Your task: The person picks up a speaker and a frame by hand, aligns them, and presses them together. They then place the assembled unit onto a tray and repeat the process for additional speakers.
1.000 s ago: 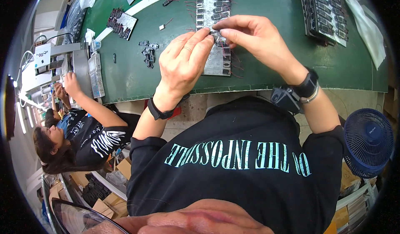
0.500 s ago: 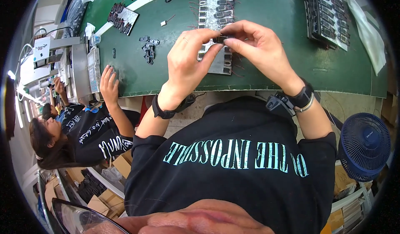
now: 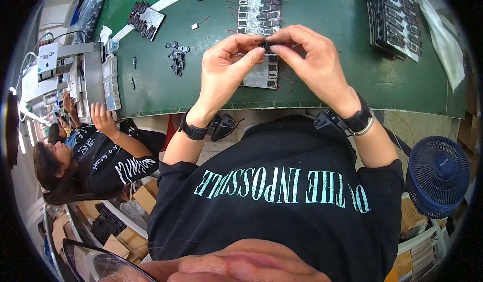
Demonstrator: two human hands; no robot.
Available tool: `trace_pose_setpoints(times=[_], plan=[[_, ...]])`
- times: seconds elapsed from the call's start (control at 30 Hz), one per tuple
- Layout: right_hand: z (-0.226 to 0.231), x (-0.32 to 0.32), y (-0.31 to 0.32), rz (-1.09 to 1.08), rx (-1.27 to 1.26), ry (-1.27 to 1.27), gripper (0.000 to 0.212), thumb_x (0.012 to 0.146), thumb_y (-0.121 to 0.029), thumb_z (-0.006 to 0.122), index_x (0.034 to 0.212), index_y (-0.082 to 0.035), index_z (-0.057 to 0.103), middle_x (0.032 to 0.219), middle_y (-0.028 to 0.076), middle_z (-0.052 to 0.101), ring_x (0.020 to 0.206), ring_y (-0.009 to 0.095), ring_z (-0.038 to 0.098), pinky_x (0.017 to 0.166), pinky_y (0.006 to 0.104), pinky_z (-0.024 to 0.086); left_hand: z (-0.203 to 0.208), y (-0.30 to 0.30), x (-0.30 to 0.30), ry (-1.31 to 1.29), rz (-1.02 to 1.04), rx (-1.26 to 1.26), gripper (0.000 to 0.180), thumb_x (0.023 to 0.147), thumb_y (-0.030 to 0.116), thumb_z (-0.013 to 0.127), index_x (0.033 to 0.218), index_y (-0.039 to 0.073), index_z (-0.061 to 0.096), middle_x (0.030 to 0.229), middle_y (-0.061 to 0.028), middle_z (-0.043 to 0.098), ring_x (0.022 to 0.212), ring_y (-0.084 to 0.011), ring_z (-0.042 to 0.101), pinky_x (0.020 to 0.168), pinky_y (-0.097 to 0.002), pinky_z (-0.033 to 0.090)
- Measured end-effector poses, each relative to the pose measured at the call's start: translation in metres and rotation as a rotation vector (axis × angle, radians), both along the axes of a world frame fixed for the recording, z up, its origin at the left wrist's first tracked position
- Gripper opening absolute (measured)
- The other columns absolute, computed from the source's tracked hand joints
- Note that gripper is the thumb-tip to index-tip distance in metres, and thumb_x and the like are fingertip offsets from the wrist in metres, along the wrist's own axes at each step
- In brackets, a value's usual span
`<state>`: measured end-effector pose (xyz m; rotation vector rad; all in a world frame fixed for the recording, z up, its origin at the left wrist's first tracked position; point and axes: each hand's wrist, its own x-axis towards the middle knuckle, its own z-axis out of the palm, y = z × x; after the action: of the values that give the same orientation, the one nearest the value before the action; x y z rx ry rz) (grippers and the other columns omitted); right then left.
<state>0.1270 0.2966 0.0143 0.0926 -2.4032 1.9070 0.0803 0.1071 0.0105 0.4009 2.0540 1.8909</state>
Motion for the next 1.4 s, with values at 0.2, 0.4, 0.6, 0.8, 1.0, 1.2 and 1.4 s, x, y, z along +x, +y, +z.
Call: trace_pose_setpoints(times=[0.2, 0.4, 0.6, 0.8, 1.0, 1.2, 1.4], plan=[[-0.002, -0.001, -0.002, -0.084, 0.389, 0.358, 0.017, 0.082, 0.003, 0.069, 0.098, -0.002, 0.068, 0.098, 0.009, 0.067, 0.093, 0.022, 0.065, 0.084, 0.0307, 0.050, 0.000, 0.002, 0.000, 0.021, 0.006, -0.051, 0.020, 0.086, 0.004, 0.070, 0.105, 0.000, 0.070, 0.089, -0.0070, 0.072, 0.080, -0.0088, 0.066, 0.073, -0.0250, 0.056], [-0.002, -0.002, 0.001, -0.105, 0.475, 0.455, 0.017, 0.080, 0.003, 0.070, 0.096, -0.002, 0.069, 0.095, 0.009, 0.068, 0.095, 0.026, 0.063, 0.085, 0.0346, 0.049, 0.006, 0.004, 0.000, 0.087, 0.008, -0.098, 0.020, 0.085, 0.005, 0.070, 0.105, -0.001, 0.071, 0.088, -0.0088, 0.073, 0.080, -0.0106, 0.068, 0.072, -0.0260, 0.057], [0.006, -0.002, 0.002, -0.118, 0.399, 0.375, 0.015, 0.081, 0.001, 0.070, 0.096, -0.002, 0.069, 0.093, 0.008, 0.067, 0.092, 0.023, 0.063, 0.082, 0.0316, 0.049, 0.002, 0.005, 0.000, 0.123, 0.019, -0.095, 0.018, 0.085, 0.005, 0.070, 0.102, -0.001, 0.071, 0.089, -0.0093, 0.073, 0.080, -0.0122, 0.070, 0.071, -0.0269, 0.057], [0.009, 0.004, -0.003, -0.123, 0.254, 0.189, 0.011, 0.085, -0.001, 0.067, 0.097, 0.000, 0.069, 0.091, 0.006, 0.068, 0.088, 0.015, 0.062, 0.080, 0.0276, 0.049, -0.002, 0.007, 0.000, 0.093, 0.054, -0.050, 0.014, 0.086, 0.005, 0.068, 0.099, -0.002, 0.070, 0.087, -0.0084, 0.073, 0.079, -0.0105, 0.069, 0.072, -0.0252, 0.057], [-0.006, 0.001, 0.000, -0.108, 0.075, 0.037, 0.009, 0.089, -0.003, 0.065, 0.098, 0.000, 0.068, 0.093, 0.002, 0.065, 0.084, 0.009, 0.061, 0.079, 0.0247, 0.049, -0.003, 0.009, 0.000, -0.114, 0.042, 0.102, 0.013, 0.088, 0.004, 0.067, 0.099, -0.002, 0.069, 0.086, -0.0064, 0.071, 0.079, -0.0090, 0.067, 0.072, -0.0241, 0.056], [-0.016, -0.003, 0.014, 0.089, -0.374, -0.203, 0.015, 0.093, -0.006, 0.064, 0.106, 0.000, 0.063, 0.097, 0.002, 0.063, 0.085, 0.009, 0.061, 0.080, 0.0234, 0.051, 0.002, 0.011, 0.004, -0.100, 0.023, 0.120, 0.012, 0.089, 0.004, 0.066, 0.099, -0.003, 0.069, 0.087, -0.0059, 0.070, 0.079, -0.0092, 0.067, 0.072, -0.0242, 0.056], [-0.014, -0.003, 0.012, 0.123, -0.467, -0.227, 0.022, 0.095, -0.007, 0.062, 0.115, 0.000, 0.056, 0.098, 0.003, 0.063, 0.088, 0.008, 0.062, 0.082, 0.0232, 0.052, 0.001, 0.011, 0.006, -0.069, 0.017, 0.091, 0.012, 0.089, 0.004, 0.066, 0.098, -0.003, 0.069, 0.086, -0.0058, 0.070, 0.078, -0.0089, 0.066, 0.072, -0.0239, 0.056]])
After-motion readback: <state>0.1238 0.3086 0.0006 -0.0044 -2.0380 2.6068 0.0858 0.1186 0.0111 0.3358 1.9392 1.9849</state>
